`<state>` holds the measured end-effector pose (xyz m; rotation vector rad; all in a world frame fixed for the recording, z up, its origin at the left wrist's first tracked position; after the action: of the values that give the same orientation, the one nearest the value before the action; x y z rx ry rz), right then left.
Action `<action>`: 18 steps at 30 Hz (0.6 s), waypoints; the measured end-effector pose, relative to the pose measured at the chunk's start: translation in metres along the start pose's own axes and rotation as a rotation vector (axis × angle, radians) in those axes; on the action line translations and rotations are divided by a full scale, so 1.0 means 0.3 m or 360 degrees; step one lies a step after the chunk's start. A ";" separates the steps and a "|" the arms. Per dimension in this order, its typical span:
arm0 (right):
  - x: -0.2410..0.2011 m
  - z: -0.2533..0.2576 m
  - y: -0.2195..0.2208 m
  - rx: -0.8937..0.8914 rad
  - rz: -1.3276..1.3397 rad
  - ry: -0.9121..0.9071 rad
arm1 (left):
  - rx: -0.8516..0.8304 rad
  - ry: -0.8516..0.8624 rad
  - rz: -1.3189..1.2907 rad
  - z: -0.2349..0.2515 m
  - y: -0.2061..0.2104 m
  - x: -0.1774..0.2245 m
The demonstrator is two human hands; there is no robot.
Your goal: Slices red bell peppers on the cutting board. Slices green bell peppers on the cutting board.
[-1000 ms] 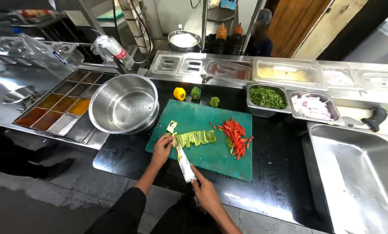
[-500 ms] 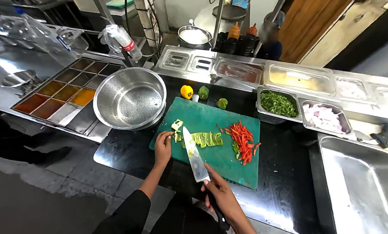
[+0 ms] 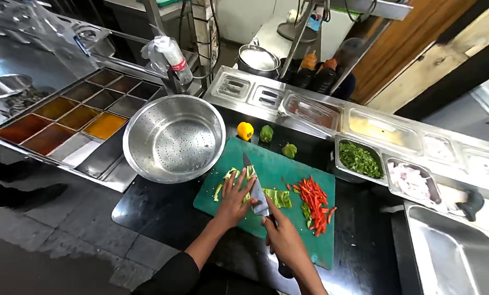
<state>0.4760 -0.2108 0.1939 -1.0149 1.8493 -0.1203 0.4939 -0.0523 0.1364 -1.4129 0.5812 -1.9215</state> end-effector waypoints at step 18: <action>0.290 -0.317 0.091 0.0412 0.0758 0.0137 | -0.0508 0.0098 0.0079 0.047 -0.005 -0.018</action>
<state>0.3702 -0.2848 0.1676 -0.3817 2.0414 -0.1140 0.5079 -0.0466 0.1384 -1.5190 0.9783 -1.8988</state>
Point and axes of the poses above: each hand's wrist, its own z-axis towards the middle knuckle, its own y-axis out of the palm, x = y × z, the point moved 7 cm from there along z, towards the middle knuckle
